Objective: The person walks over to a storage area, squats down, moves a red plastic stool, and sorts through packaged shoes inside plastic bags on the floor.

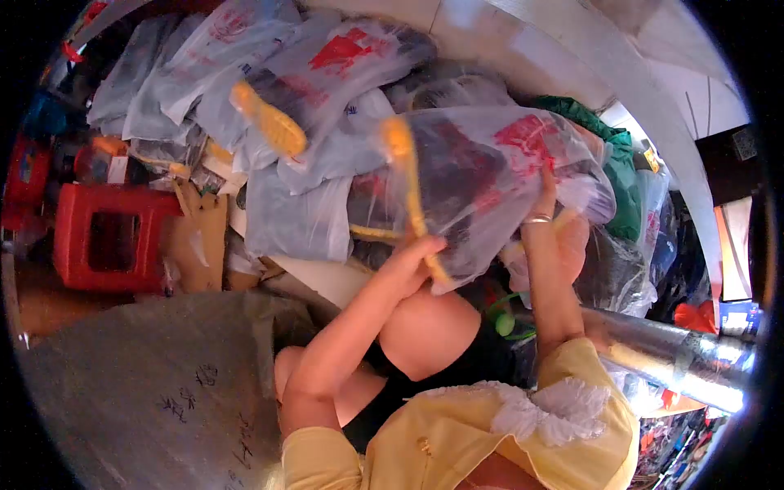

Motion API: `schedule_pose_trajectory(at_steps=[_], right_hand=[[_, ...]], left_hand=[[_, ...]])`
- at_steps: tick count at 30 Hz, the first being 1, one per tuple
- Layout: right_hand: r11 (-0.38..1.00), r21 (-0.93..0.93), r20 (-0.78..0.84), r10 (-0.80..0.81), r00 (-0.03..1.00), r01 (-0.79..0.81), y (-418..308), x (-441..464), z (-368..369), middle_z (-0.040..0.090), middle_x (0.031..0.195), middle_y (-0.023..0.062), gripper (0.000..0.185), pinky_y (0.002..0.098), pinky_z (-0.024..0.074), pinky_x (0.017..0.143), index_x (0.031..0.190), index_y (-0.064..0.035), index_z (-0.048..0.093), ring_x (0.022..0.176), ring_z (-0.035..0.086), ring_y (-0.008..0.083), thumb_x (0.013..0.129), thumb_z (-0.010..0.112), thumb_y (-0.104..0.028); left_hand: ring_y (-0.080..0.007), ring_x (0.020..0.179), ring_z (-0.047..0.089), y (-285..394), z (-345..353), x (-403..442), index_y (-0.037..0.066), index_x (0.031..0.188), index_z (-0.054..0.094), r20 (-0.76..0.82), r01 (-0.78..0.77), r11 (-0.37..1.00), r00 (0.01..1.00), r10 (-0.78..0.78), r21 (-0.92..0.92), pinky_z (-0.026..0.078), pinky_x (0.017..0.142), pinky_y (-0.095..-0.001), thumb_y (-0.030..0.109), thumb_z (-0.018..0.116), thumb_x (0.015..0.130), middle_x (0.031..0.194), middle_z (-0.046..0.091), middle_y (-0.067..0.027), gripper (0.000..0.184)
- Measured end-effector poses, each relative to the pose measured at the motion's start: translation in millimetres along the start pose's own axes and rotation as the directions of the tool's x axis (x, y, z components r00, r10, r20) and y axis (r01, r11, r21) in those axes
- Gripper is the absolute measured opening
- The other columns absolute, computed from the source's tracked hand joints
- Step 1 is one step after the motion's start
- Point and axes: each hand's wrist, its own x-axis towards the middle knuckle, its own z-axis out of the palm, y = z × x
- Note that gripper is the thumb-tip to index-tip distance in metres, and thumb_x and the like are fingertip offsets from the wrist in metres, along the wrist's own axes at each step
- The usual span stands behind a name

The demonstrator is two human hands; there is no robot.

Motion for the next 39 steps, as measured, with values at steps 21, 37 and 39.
schedule_pose_trajectory(at_steps=[21,37,39], right_hand=[[-0.554,-0.792,-0.247,-0.093,0.965,-0.256,-91,51,-6,0.056,0.105,0.0144,0.071,0.0308,0.0407,0.082,0.112,0.0038,0.048,0.096,0.053,0.0231,0.067,0.061,-0.049],[0.031,-0.97,-0.239,0.091,0.967,-0.242,-41,66,143,0.057,0.097,0.0068,0.025,0.029,0.038,0.083,0.097,-0.0056,0.057,0.092,0.05,0.0186,0.08,0.047,-0.021],[0.132,-0.967,-0.207,0.093,0.974,-0.218,-41,49,150,0.057,0.097,0.0074,0.026,0.0291,0.0386,0.083,0.099,-0.0052,0.056,0.092,0.051,0.0188,0.08,0.048,-0.022]], left_hand=[[-0.0197,0.113,0.037,93,-45,-20,0.011,0.13,0.026,-0.273,-0.309,0.722,0.777,0.566,0.619,0.034,0.086,-0.0386,0.038,0.062,0.074,0.126,0.034,-0.0083,0.072],[-0.0238,0.107,0.045,61,9,-42,0.008,0.128,0.028,0.035,-0.243,0.846,0.966,0.257,0.475,0.045,0.081,-0.038,0.046,0.061,0.073,0.12,0.04,-0.0125,0.074],[-0.0214,0.1,0.05,76,7,-48,0.009,0.126,0.033,0.087,-0.392,0.763,0.909,0.408,0.514,0.048,0.077,-0.0357,0.043,0.061,0.074,0.117,0.043,-0.0111,0.067]])
